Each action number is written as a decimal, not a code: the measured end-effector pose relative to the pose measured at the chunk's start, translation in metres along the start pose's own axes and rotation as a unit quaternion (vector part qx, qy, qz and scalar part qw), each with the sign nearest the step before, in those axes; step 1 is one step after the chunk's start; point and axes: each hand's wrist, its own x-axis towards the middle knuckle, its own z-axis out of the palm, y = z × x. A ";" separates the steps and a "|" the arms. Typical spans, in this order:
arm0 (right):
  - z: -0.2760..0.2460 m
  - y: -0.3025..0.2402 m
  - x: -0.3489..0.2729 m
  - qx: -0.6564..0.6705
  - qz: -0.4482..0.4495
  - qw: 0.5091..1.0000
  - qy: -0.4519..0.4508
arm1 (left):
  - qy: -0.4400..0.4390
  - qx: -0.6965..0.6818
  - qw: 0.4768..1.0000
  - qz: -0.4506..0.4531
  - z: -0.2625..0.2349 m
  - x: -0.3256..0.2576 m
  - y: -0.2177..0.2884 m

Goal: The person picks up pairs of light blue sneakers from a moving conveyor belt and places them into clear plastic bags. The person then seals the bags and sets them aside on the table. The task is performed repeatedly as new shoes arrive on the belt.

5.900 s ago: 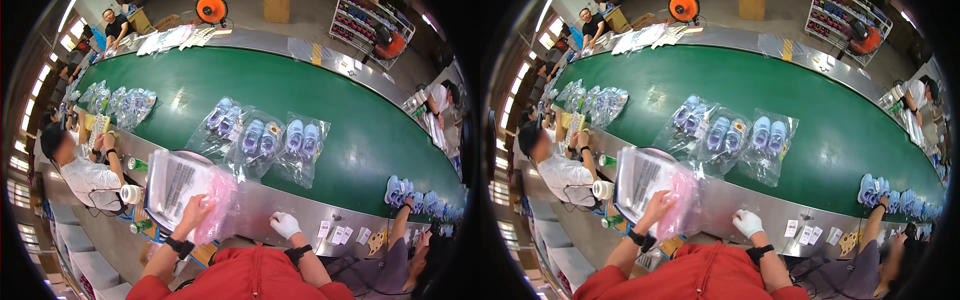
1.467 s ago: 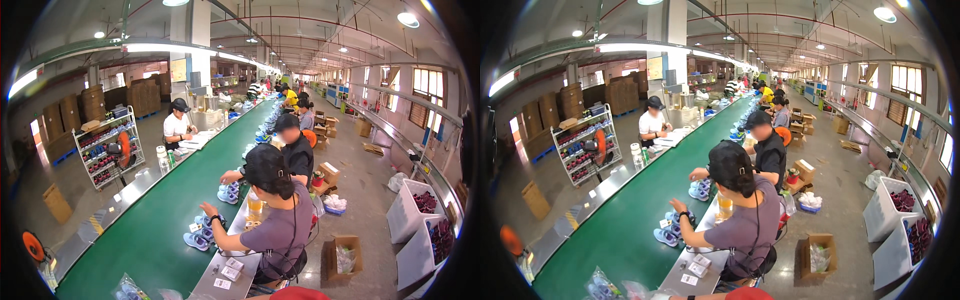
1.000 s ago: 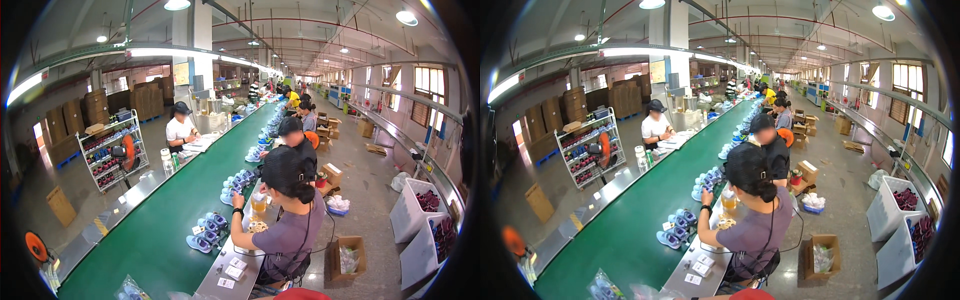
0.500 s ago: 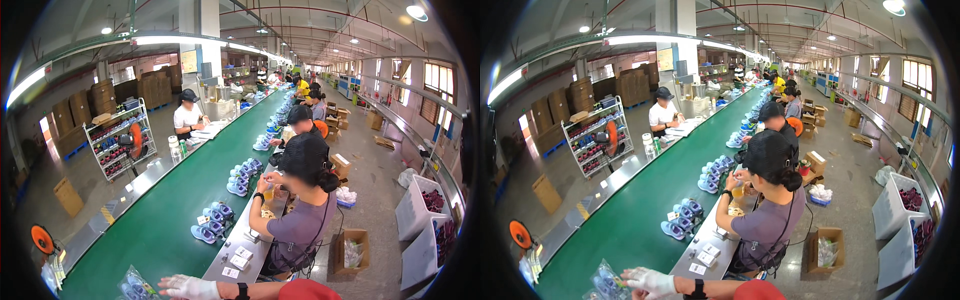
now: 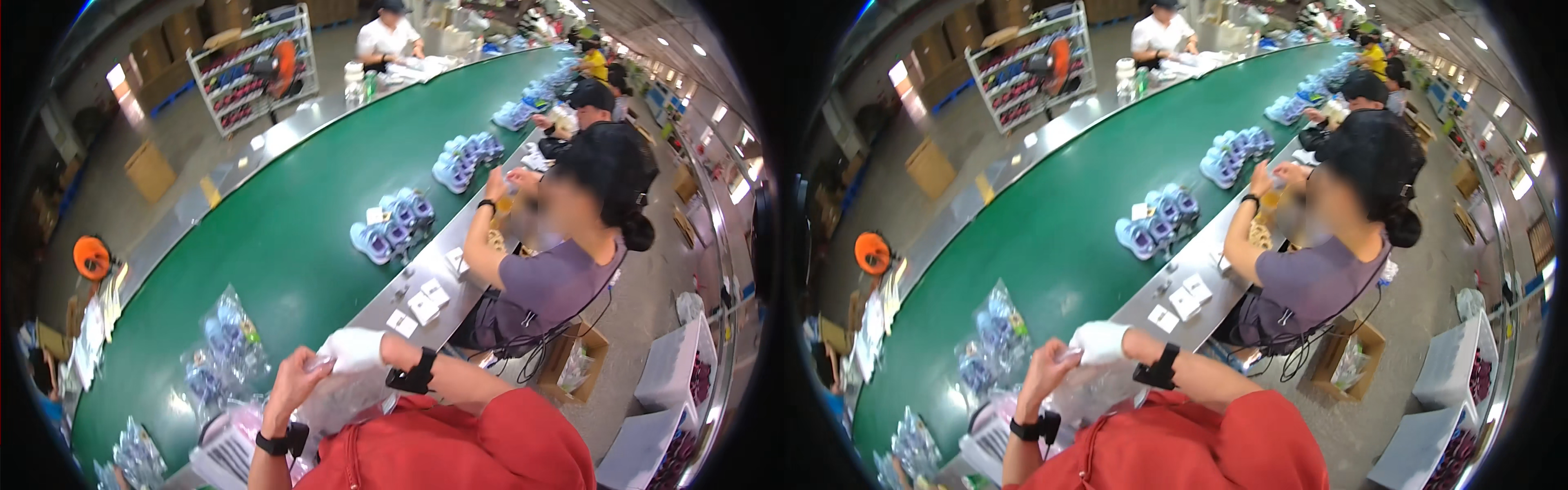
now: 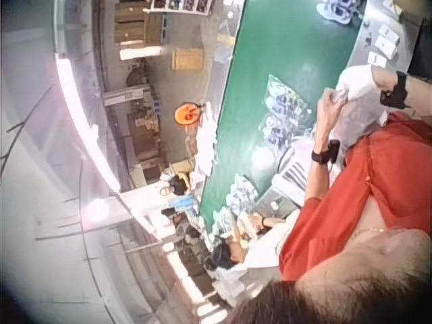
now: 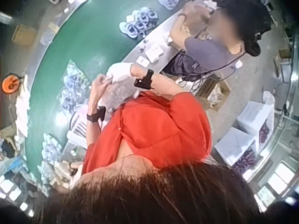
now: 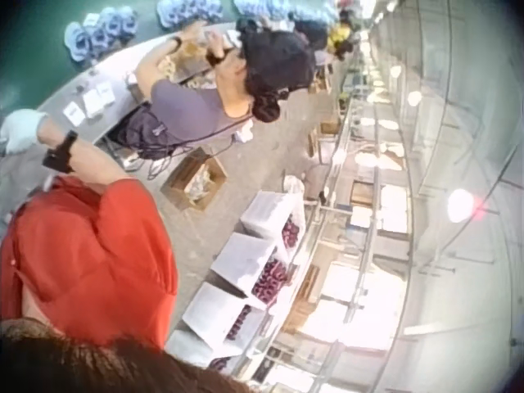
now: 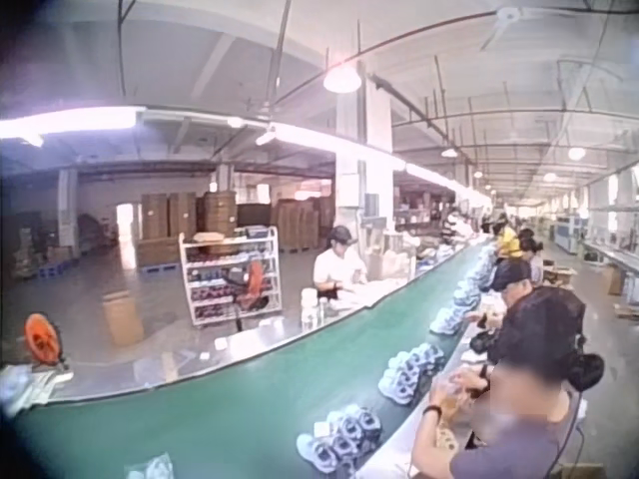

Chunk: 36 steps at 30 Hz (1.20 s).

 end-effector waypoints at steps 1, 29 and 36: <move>-0.003 -0.002 0.000 0.004 -0.004 1.000 0.004 | 0.030 -0.023 0.999 -0.010 -0.006 -0.006 0.005; 0.022 0.009 0.016 -0.212 0.027 0.976 0.045 | -0.096 0.089 0.909 0.396 0.030 0.022 0.097; 0.038 0.015 -0.014 -0.158 -0.007 0.987 0.027 | -0.175 0.057 0.909 0.374 0.039 0.032 0.093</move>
